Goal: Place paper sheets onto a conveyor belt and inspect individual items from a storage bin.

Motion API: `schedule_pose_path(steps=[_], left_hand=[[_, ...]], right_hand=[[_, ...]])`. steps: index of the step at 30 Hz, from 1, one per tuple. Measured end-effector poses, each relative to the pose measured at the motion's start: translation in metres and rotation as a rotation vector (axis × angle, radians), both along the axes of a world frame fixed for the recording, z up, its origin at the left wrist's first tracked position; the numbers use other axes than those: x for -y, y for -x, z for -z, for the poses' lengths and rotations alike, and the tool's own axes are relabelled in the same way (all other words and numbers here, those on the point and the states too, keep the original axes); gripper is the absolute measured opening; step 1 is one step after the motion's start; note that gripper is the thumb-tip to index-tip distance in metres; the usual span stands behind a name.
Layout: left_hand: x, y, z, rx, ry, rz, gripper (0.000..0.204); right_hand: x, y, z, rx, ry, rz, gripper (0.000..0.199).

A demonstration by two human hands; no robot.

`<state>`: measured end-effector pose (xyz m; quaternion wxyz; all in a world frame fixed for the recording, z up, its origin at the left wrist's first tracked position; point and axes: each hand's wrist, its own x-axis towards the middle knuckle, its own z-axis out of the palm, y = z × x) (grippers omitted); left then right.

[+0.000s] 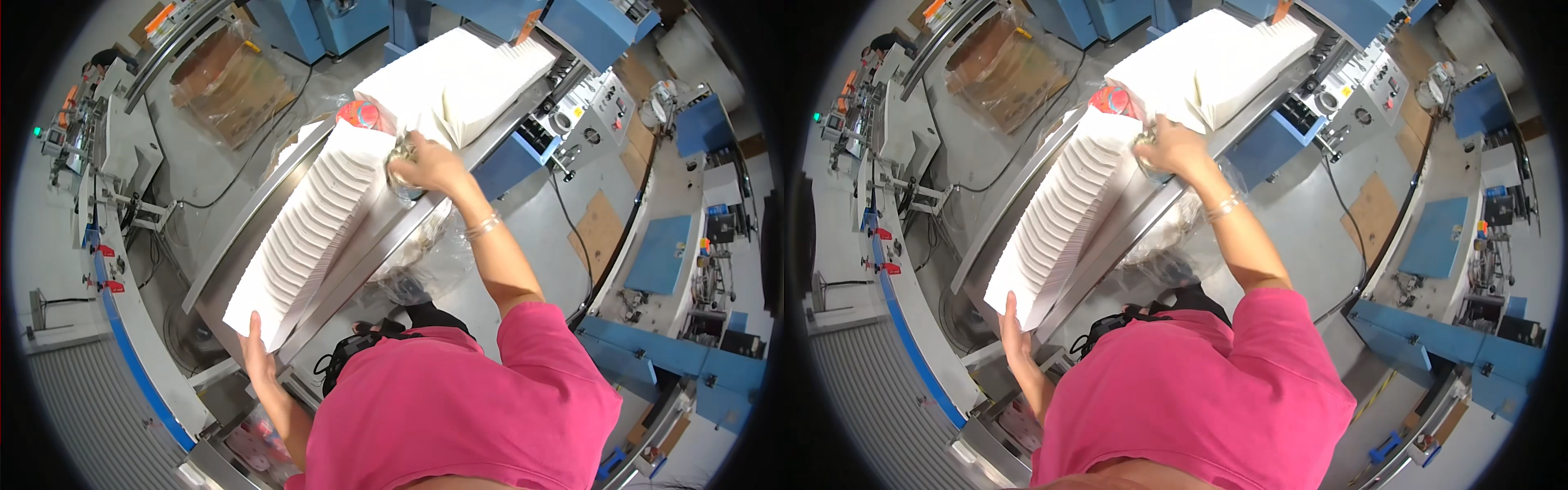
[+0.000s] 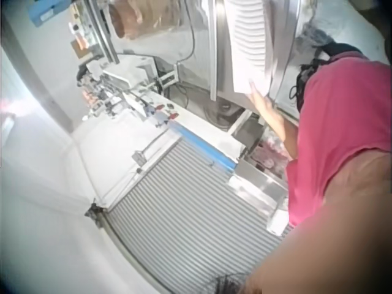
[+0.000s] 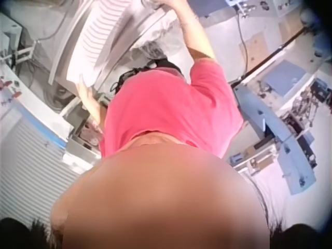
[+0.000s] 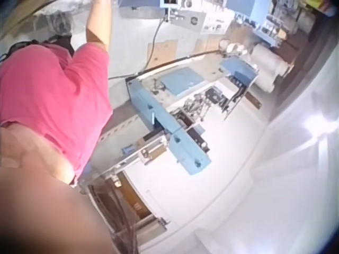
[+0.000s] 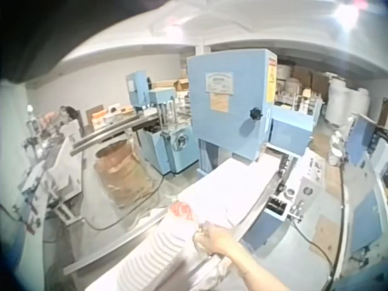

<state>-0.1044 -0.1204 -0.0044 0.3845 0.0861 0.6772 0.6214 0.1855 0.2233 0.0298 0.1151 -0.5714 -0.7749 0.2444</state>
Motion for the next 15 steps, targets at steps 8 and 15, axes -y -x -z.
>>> schedule_pose_path(steps=[8,15], left_hand=[[-0.002,0.001,0.000,0.017,-0.006,0.016,0.071],[0.002,0.003,0.008,-0.037,0.039,0.013,0.067]], right_hand=[[-0.038,-0.002,0.022,0.139,-0.360,0.067,0.035],[-0.060,0.008,0.029,0.240,-0.348,0.059,0.024]])
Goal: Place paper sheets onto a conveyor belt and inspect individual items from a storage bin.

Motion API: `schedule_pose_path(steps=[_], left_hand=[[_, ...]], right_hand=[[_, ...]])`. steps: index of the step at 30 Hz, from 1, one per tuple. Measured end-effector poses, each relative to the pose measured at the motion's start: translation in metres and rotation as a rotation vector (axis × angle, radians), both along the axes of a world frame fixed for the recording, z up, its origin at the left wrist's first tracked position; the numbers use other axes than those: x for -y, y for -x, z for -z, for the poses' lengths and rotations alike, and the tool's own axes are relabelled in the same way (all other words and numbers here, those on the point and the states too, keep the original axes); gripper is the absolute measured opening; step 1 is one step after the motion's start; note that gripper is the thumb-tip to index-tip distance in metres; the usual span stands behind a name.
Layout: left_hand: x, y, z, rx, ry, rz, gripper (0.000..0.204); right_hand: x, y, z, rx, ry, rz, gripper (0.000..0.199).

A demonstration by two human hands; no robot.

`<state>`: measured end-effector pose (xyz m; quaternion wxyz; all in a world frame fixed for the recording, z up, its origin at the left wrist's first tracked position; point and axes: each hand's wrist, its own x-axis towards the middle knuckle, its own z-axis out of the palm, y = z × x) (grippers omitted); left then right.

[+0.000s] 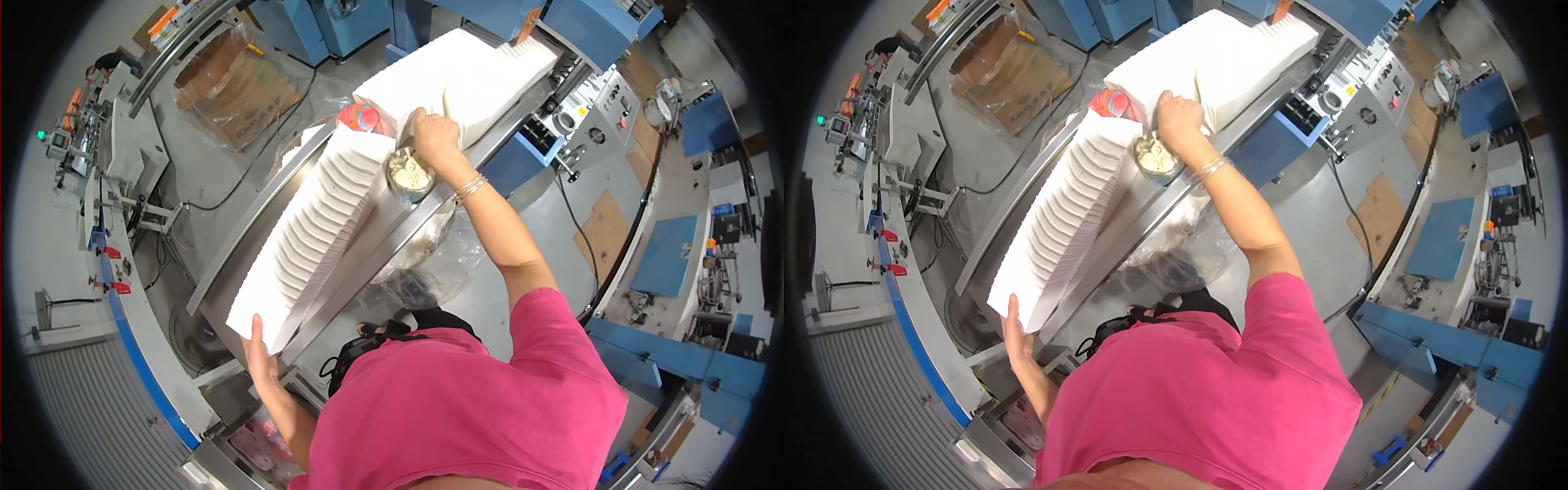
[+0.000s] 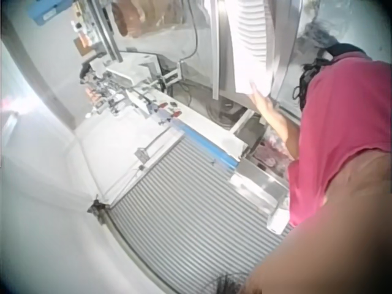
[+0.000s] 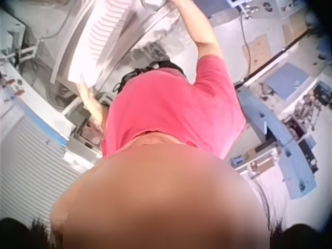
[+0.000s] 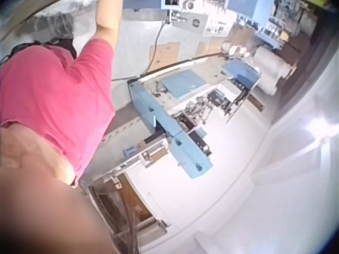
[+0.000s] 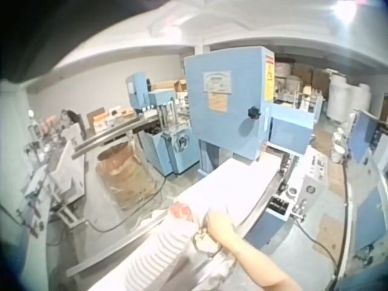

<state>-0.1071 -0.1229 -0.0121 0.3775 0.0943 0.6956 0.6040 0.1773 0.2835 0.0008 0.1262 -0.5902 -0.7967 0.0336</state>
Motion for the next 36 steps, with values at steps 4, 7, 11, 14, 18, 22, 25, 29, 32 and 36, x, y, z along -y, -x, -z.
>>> schedule_pose_path(steps=[4,7,11,14,18,22,25,29,32,36], left_hand=[[-0.002,-0.006,-0.008,0.056,-0.027,-0.014,0.074],[-0.002,-0.003,-0.006,0.038,-0.033,0.008,0.075],[-0.004,-0.005,-0.009,0.044,-0.027,-0.012,0.075],[-0.004,-0.006,-0.009,0.030,-0.044,-0.006,0.075],[-0.003,-0.005,-0.006,0.021,-0.039,-0.011,0.074],[-0.001,-0.003,-0.003,0.013,-0.051,0.003,0.074],[-0.001,-0.004,-0.004,0.019,-0.044,-0.002,0.075],[0.000,-0.004,-0.005,0.032,-0.031,-0.013,0.075],[0.001,-0.003,-0.004,0.021,-0.025,-0.005,0.075],[0.000,0.000,-0.001,0.012,0.001,-0.008,0.075]], right_hand=[[0.009,-0.018,-0.011,-0.053,0.019,0.019,0.017],[0.014,-0.044,-0.006,-0.147,-0.053,0.058,0.015],[0.016,-0.065,0.000,-0.204,-0.119,0.112,0.022],[0.014,-0.073,0.005,-0.215,-0.120,0.141,0.024],[0.012,-0.077,0.016,-0.252,-0.145,0.156,0.023],[0.018,-0.076,0.012,-0.345,-0.229,0.090,0.023],[0.021,-0.074,0.004,-0.424,-0.274,0.053,0.024],[0.023,-0.071,-0.001,-0.287,-0.256,0.139,0.024],[0.019,-0.074,0.005,-0.227,-0.286,0.155,0.027],[0.017,-0.076,0.004,-0.175,-0.325,0.181,0.028]])
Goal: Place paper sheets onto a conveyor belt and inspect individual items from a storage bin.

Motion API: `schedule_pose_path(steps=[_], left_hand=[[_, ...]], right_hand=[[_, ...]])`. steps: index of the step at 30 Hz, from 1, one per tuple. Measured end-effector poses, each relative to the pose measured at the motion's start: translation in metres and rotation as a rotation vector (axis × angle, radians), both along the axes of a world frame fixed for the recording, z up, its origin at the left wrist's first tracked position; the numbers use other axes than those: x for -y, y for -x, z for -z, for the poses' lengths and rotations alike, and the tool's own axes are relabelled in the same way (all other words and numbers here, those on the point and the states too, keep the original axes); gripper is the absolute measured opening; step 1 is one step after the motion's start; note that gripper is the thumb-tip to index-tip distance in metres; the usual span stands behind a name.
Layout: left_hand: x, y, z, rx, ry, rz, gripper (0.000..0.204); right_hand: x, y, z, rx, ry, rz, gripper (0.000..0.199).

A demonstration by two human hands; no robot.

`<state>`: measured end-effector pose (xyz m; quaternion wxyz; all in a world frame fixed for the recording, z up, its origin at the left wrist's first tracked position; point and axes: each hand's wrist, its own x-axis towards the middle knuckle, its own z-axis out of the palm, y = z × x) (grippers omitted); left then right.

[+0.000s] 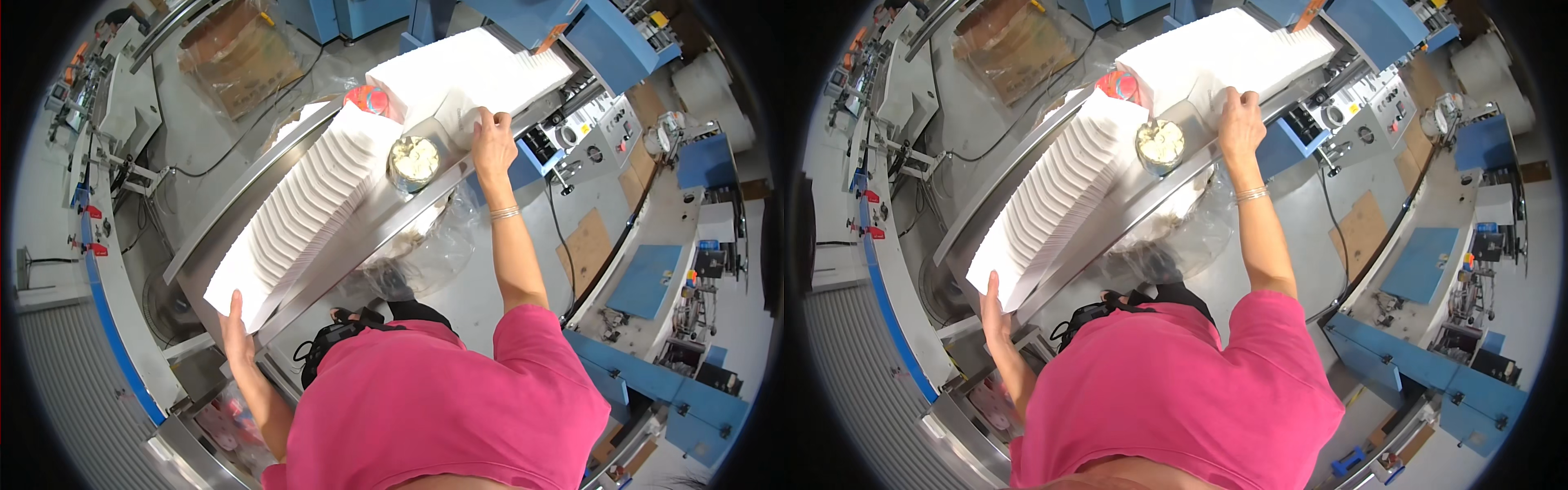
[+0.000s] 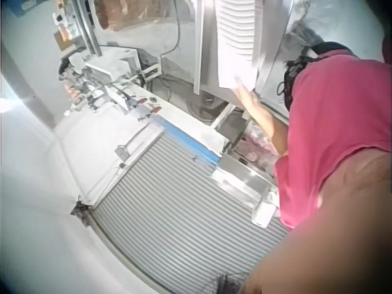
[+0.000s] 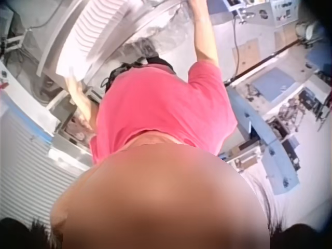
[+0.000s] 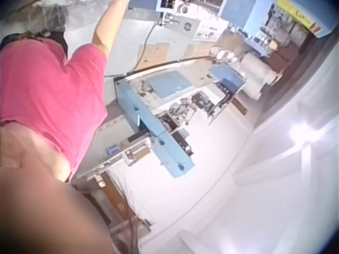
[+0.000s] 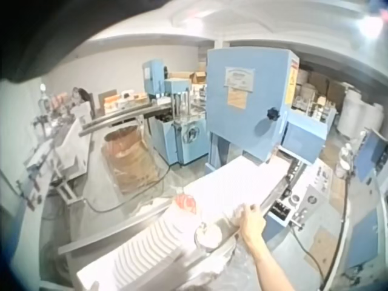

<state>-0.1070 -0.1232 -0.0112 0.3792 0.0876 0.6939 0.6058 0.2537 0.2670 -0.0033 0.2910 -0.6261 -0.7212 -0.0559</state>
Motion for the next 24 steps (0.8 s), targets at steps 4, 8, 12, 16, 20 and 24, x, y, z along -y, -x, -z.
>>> schedule_pose_path(steps=[4,8,12,16,20,24], left_hand=[[0.000,0.001,0.002,-0.008,-0.009,-0.003,0.076],[0.002,0.000,0.000,-0.016,-0.012,-0.007,0.075],[-0.003,-0.006,-0.007,-0.010,-0.015,0.003,0.072],[0.001,-0.003,-0.001,-0.045,-0.013,0.002,0.071],[0.001,-0.004,-0.001,-0.055,0.004,-0.016,0.070],[0.001,-0.002,0.001,-0.071,0.023,-0.019,0.069]], right_hand=[[0.013,0.004,-0.006,-0.039,-0.067,0.011,0.028],[0.053,0.035,-0.017,-0.230,-0.164,-0.490,0.052],[0.062,0.051,0.004,-0.005,0.001,-0.515,0.061],[0.029,0.042,0.016,-0.172,0.078,-0.376,0.054],[0.012,0.029,0.020,-0.073,-0.011,-0.320,0.059],[0.017,0.028,0.014,-0.074,0.046,-0.351,0.061]])
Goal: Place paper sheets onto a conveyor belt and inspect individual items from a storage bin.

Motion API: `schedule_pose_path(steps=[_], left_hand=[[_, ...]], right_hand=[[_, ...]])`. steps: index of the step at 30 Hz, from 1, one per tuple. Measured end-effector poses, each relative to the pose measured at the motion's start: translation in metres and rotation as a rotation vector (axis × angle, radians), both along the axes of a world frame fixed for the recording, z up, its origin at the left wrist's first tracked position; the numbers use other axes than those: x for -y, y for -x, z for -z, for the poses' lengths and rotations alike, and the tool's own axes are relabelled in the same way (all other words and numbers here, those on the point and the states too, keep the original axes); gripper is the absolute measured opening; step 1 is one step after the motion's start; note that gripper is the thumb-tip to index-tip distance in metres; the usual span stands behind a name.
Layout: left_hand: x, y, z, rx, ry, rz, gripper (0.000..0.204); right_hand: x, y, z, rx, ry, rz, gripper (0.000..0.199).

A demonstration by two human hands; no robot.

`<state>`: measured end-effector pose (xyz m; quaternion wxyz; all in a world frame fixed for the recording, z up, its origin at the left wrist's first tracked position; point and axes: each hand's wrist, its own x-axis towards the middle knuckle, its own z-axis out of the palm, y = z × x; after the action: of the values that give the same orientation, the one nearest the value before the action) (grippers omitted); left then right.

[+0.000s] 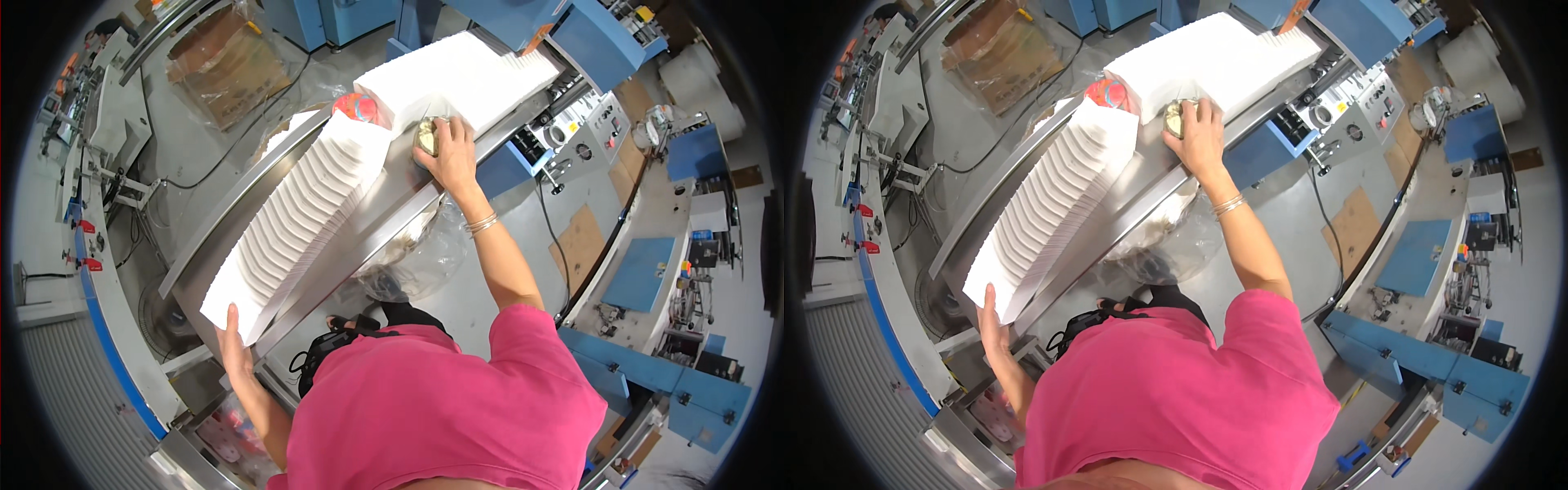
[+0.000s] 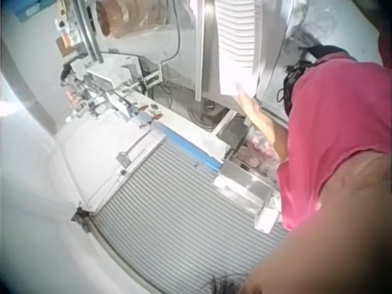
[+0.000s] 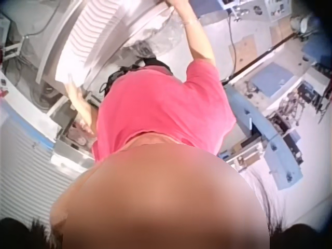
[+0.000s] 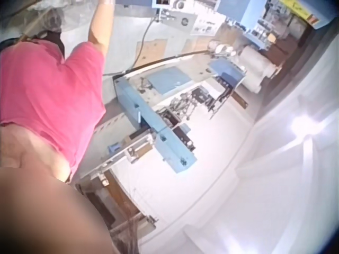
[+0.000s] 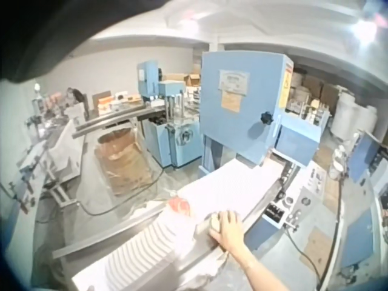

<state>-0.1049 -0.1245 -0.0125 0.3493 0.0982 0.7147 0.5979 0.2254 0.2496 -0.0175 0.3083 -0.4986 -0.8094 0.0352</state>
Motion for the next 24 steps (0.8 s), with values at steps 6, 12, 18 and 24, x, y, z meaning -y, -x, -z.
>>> schedule_pose_path(steps=[6,12,18,24], left_hand=[[-0.003,-0.003,-0.005,-0.020,0.008,0.009,0.070],[-0.002,-0.003,-0.006,0.030,-0.023,0.000,0.077],[-0.004,-0.007,-0.010,-0.032,-0.005,-0.035,0.075],[-0.010,-0.015,-0.021,-0.037,-0.006,-0.004,0.077]], right_hand=[[-0.014,0.000,0.013,-0.037,-0.148,0.033,0.060],[-0.005,0.007,0.011,0.093,-0.140,0.093,0.069],[-0.009,0.021,0.005,0.276,-0.247,0.258,0.067],[0.007,0.076,-0.046,-0.170,-0.097,-0.331,0.035]])
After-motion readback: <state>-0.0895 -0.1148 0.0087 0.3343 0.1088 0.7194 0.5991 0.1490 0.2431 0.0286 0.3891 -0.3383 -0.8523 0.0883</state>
